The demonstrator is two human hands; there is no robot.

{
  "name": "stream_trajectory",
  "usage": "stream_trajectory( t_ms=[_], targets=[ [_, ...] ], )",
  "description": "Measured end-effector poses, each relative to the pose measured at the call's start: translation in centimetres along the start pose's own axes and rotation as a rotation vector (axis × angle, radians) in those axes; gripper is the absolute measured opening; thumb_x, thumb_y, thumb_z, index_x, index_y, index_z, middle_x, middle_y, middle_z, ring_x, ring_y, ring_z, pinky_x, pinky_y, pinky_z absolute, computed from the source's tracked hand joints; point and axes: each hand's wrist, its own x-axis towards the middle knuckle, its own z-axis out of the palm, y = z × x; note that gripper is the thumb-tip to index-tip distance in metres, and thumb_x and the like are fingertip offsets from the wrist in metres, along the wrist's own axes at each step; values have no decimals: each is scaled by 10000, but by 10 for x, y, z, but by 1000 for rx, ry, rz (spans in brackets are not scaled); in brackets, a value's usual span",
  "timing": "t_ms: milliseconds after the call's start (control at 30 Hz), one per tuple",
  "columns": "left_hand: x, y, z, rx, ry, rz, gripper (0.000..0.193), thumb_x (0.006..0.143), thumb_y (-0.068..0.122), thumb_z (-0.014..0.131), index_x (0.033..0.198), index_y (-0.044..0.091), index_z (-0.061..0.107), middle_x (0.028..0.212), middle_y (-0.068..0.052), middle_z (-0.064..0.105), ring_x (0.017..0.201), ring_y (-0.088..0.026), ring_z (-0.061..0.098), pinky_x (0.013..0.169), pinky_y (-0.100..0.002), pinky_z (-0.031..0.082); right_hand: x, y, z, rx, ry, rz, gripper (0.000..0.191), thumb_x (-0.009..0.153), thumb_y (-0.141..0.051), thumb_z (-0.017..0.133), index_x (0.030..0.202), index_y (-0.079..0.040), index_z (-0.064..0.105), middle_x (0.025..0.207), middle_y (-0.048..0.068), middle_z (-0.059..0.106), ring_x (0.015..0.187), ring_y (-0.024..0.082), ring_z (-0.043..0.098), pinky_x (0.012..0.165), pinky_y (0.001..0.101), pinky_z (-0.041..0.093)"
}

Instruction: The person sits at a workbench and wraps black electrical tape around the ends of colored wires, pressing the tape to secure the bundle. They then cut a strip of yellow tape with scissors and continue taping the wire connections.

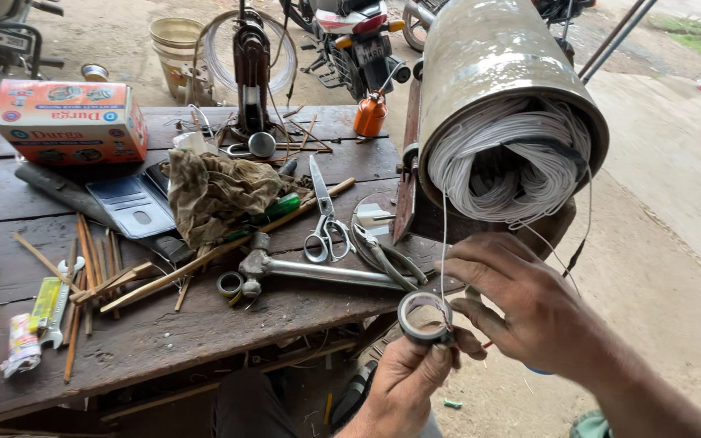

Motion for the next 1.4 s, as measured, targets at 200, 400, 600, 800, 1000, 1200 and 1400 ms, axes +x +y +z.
stream_trajectory(
  t_ms=[200,400,600,800,1000,1200,1400],
  targets=[
    [8,-15,-4,-196,113,-94,391,1105,359,485,991,19,639,914,-36,659,644,-56,460,556,-199,348,7,10,-7,168,-302,-66,405,783,-142,788,1180,-131,710,1303,108,601,1157,276,654,914,404,563],
    [9,-27,-2,-52,243,10,316,1114,264,535,954,5,624,830,-22,625,641,-40,472,547,-196,378,-11,22,-12,135,-410,122,330,685,-136,801,975,-77,654,1355,109,533,1132,269,631,897,427,525],
    [15,-15,8,269,347,161,209,1054,145,571,1105,-21,687,819,-21,628,630,-44,507,527,-201,418,-34,16,-20,488,-381,75,316,764,-77,751,1066,-65,660,1270,114,533,1195,248,546,952,401,512],
    [9,-19,15,502,272,479,219,1063,146,548,986,-39,636,918,-67,638,816,-108,618,643,-274,513,-26,-6,-7,425,-296,-133,217,894,-173,763,1074,-72,695,1054,55,583,939,159,646,752,342,557],
    [4,-50,8,115,340,258,351,1112,219,572,820,26,604,700,1,571,577,-52,476,482,-221,359,-10,0,52,57,30,12,448,784,-433,861,776,-77,589,757,38,551,571,141,554,414,281,503],
    [10,-38,-1,-204,310,-2,391,1078,323,505,828,41,612,684,-25,568,540,-64,378,478,-233,286,-21,27,18,403,60,162,173,875,-202,771,875,-92,638,867,16,642,720,122,640,612,296,568],
    [14,-25,-2,-145,186,5,370,1132,296,533,910,15,623,733,-1,546,601,-50,405,529,-211,321,-28,29,6,161,-243,-9,306,738,-142,770,1016,-58,676,1176,120,514,1074,204,584,846,368,543]
  ],
)
